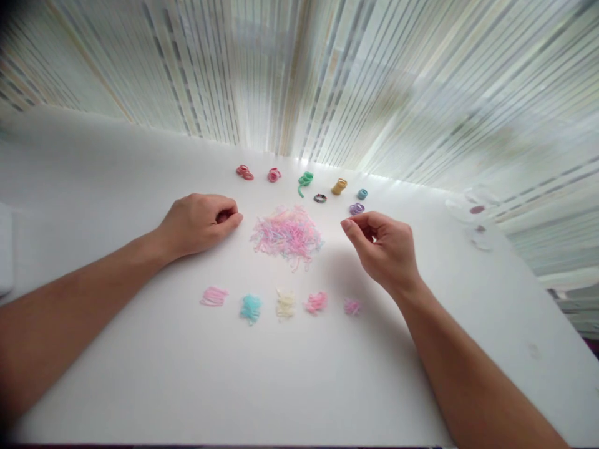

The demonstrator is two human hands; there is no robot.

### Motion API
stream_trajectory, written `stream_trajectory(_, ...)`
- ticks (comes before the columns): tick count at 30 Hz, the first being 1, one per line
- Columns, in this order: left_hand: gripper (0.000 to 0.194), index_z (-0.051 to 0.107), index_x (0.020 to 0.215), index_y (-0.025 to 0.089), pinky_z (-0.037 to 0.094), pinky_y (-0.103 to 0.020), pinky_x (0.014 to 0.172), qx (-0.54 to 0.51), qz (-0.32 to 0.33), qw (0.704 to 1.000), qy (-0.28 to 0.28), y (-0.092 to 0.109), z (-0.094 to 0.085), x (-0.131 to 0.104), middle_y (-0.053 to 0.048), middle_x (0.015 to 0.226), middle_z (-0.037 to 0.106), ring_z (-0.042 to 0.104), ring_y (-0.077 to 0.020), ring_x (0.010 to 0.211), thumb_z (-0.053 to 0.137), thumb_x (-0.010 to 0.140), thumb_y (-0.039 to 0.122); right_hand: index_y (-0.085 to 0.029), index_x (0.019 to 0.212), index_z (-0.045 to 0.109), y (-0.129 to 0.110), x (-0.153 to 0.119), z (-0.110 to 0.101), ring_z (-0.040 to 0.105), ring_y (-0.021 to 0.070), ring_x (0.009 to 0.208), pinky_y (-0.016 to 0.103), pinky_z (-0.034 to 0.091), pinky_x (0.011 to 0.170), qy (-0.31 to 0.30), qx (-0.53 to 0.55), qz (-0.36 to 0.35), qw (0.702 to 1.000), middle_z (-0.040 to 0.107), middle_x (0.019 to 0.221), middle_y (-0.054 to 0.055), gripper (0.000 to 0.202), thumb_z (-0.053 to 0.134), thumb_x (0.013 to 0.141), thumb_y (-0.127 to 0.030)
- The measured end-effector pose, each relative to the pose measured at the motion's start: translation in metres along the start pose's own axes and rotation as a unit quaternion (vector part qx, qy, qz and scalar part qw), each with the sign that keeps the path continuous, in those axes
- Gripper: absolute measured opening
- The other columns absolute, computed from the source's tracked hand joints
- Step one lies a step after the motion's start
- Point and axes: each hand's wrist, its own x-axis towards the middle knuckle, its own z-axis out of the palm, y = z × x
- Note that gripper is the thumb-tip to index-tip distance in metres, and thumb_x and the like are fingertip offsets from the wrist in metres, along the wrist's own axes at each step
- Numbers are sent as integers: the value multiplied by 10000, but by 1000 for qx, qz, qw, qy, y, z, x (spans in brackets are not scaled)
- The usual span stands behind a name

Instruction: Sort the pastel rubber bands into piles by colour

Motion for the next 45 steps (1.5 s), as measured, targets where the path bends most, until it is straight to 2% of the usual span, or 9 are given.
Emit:
stream_trajectory(3, 309, 636, 767, 227, 330, -340, 665, 7, -4, 1000, -6, 0, -1, 1, -37, 823, 728, 617, -205, 771, 479, 927, 440, -187, 884, 794, 12, -6, 4, 571, 150, 618, 297, 432, 580, -31, 23, -4, 999, 699, 712, 26, 210, 750, 912, -390)
stream_trajectory(7, 314, 634, 783, 228, 325, -326, 687, 10, -21, 999, -22, 1, -5, 1, -29, 810, 708, 602, -200, 769, 468, 920, 457, -181, 890, 787, 18, -5, 6, 586, 149, 631, 290, 428, 572, -61, 74, 17, 995, 710, 730, 29, 195, 742, 902, -371)
stream_trajectory(15, 328, 603, 775, 231, 322, -324, 668, 10, -21, 999, -29, -3, -5, 2, -20, 758, 676, 560, -183, 708, 460, 938, 478, -175, 904, 796, 27, -3, 12, 647, 167, 672, 286, 493, 598, -93, 124, 46, 987, 756, 784, 52, 261, 749, 898, -431)
stream_trajectory(31, 339, 594, 774, 233, 335, -337, 669, -3, -4, 1000, -25, -3, -4, -2, -10, 780, 699, 578, -182, 725, 461, 972, 474, -174, 942, 809, 26, -5, 12, 638, 166, 644, 282, 465, 561, -116, 91, 26, 989, 776, 803, 63, 263, 730, 922, -424)
stream_trajectory(45, 341, 584, 766, 218, 313, -336, 669, -22, -5, 999, -24, -7, 0, -1, -8, 755, 662, 539, -168, 710, 460, 963, 467, -173, 931, 806, 25, 2, 16, 612, 177, 668, 301, 458, 594, -111, 100, 57, 987, 758, 796, 69, 364, 710, 909, -523)
